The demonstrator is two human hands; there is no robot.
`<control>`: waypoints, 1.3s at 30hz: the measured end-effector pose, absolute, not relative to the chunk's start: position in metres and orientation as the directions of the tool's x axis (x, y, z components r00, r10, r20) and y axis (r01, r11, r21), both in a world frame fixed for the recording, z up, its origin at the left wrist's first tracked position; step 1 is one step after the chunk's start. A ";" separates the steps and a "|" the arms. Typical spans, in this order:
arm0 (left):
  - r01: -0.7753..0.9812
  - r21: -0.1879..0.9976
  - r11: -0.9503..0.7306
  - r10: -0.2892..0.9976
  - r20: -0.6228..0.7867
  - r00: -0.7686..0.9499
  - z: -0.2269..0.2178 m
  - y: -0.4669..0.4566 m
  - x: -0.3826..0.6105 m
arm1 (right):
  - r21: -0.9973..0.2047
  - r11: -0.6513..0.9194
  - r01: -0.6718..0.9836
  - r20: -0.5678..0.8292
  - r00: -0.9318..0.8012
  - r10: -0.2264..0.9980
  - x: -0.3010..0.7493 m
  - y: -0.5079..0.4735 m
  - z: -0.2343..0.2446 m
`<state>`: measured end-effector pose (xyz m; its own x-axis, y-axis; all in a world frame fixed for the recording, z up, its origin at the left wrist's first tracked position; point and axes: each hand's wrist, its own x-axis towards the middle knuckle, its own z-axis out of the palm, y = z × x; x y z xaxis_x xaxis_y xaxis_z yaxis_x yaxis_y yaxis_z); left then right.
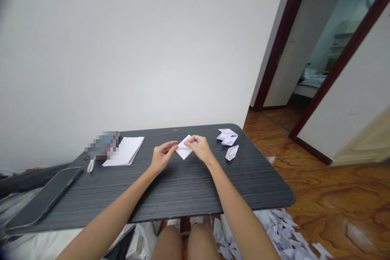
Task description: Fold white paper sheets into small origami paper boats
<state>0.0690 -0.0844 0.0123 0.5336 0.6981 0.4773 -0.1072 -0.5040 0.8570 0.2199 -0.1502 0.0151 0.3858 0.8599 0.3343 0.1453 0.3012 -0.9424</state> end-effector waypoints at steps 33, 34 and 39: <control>-0.103 0.913 -0.396 0.698 0.371 0.613 0.016 -0.088 0.071 | -0.969 0.200 -0.144 0.135 0.369 0.920 0.211 -0.149 0.011; -0.106 0.915 -0.389 0.698 0.368 0.614 0.016 -0.087 0.071 | -0.968 0.208 -0.142 0.145 0.365 0.920 0.212 -0.149 0.012; -0.127 0.930 -0.345 0.715 0.348 0.606 0.018 -0.082 0.070 | -0.963 0.192 -0.187 0.135 0.279 0.951 0.219 -0.155 0.018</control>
